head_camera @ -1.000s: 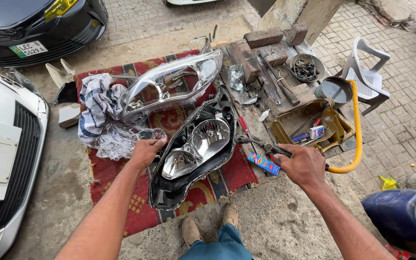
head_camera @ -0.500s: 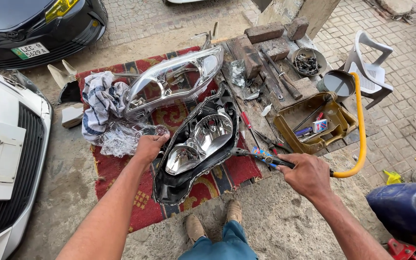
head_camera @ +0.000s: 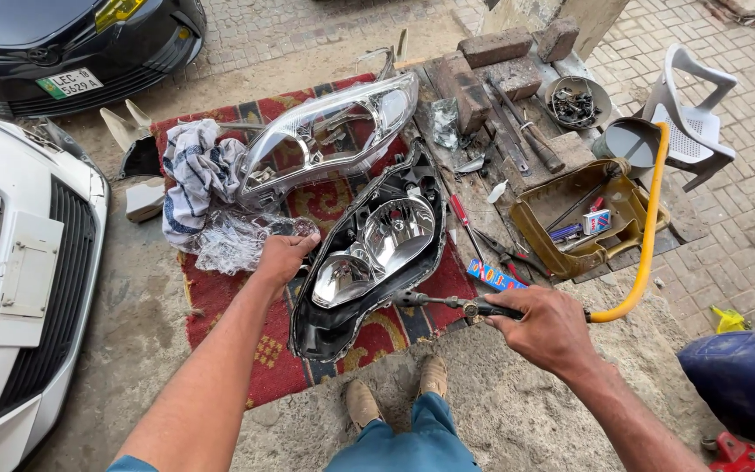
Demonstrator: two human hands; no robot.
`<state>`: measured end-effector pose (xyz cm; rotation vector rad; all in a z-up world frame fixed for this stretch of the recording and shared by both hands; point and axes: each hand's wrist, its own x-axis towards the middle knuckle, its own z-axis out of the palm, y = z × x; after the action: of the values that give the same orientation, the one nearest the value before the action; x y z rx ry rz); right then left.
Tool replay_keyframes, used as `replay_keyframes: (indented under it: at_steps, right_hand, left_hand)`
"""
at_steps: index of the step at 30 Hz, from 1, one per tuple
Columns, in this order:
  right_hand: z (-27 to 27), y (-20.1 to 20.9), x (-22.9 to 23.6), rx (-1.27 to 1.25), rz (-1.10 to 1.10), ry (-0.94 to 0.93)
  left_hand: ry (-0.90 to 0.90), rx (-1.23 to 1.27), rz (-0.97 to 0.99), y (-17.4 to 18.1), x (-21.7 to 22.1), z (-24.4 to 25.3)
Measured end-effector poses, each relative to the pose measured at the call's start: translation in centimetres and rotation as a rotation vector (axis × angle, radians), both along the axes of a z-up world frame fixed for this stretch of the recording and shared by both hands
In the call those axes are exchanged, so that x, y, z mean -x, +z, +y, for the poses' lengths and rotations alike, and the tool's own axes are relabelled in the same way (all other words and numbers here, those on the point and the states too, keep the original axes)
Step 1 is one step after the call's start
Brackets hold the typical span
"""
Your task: Cleaning the interior of a car headlight housing with a cloth and applying heat to the edges with a gas torch.
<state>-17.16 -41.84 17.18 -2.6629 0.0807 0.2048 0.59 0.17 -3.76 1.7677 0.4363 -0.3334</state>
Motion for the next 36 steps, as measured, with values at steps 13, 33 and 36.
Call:
replay_keyframes:
  at_steps: [13, 33, 36]
  right_hand:
    - [3.2, -0.2, 0.9, -0.08, -0.009, 0.218]
    - [7.2, -3.5, 2.1, -0.083, -0.192, 0.541]
    - [8.0, -3.1, 2.0, -0.116, -0.227, 0.565]
  left_hand:
    - [0.003, 0.047, 0.039, 1.0, 0.1, -0.2]
    - [-0.067, 0.027, 0.204, 11.0, 2.4, -2.9]
    - [-0.106, 0.028, 0.201, 11.1, 2.5, -2.9]
